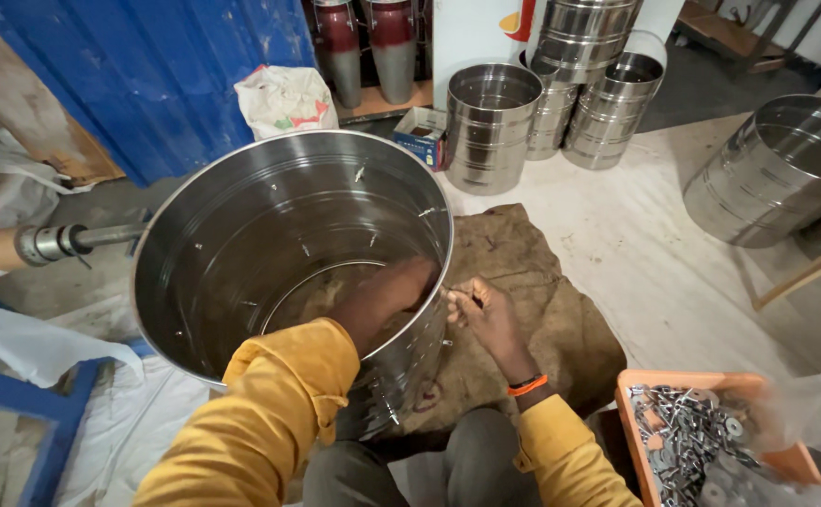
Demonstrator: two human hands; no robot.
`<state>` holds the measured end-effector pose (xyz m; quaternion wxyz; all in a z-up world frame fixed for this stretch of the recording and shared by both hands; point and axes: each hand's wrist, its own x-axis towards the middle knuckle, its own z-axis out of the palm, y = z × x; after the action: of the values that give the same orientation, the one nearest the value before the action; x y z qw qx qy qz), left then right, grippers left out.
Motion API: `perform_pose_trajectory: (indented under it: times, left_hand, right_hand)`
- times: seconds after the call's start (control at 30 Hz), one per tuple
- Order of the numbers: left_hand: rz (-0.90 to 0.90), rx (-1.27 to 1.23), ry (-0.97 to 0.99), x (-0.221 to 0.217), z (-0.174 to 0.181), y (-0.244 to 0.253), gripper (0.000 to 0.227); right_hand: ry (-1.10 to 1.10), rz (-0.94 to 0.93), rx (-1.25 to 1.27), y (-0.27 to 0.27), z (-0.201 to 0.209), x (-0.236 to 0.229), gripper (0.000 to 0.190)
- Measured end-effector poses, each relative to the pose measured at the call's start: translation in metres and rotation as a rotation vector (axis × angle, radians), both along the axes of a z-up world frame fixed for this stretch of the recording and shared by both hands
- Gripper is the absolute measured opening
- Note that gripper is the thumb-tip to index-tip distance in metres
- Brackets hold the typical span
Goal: The person sits on the floor and attaches metal fasteners to a large cylindrical metal container. They repeatedly pick fasteners from a nearby bin, insert them into pre-drilled holes on the container's rim, and tighten them by hand.
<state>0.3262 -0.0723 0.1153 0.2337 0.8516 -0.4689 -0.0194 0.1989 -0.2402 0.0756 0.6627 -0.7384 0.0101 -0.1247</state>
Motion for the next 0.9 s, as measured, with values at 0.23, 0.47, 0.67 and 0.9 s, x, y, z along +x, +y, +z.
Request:
perform_pose_trajectory:
  times: [0.23, 0.47, 0.67, 0.9]
  left_hand:
    - [0.194, 0.334, 0.195, -0.021, 0.060, -0.008, 0.022]
    - [0.060, 0.229, 0.180, -0.026, 0.061, -0.008, 0.023]
    - [0.173, 0.289, 0.229, -0.024, 0.060, -0.008, 0.025]
    - [0.149, 0.003, 0.087, -0.023, 0.050, -0.001, 0.022]
  right_hand:
    - [0.015, -0.004, -0.010, -0.001, -0.004, 0.001, 0.010]
    - [0.035, 0.002, -0.021, -0.002, -0.002, 0.001, 0.009]
    - [0.058, -0.018, -0.024, 0.001, 0.005, -0.002, 0.011]
    - [0.050, -0.009, -0.073, -0.001, 0.007, -0.002, 0.010]
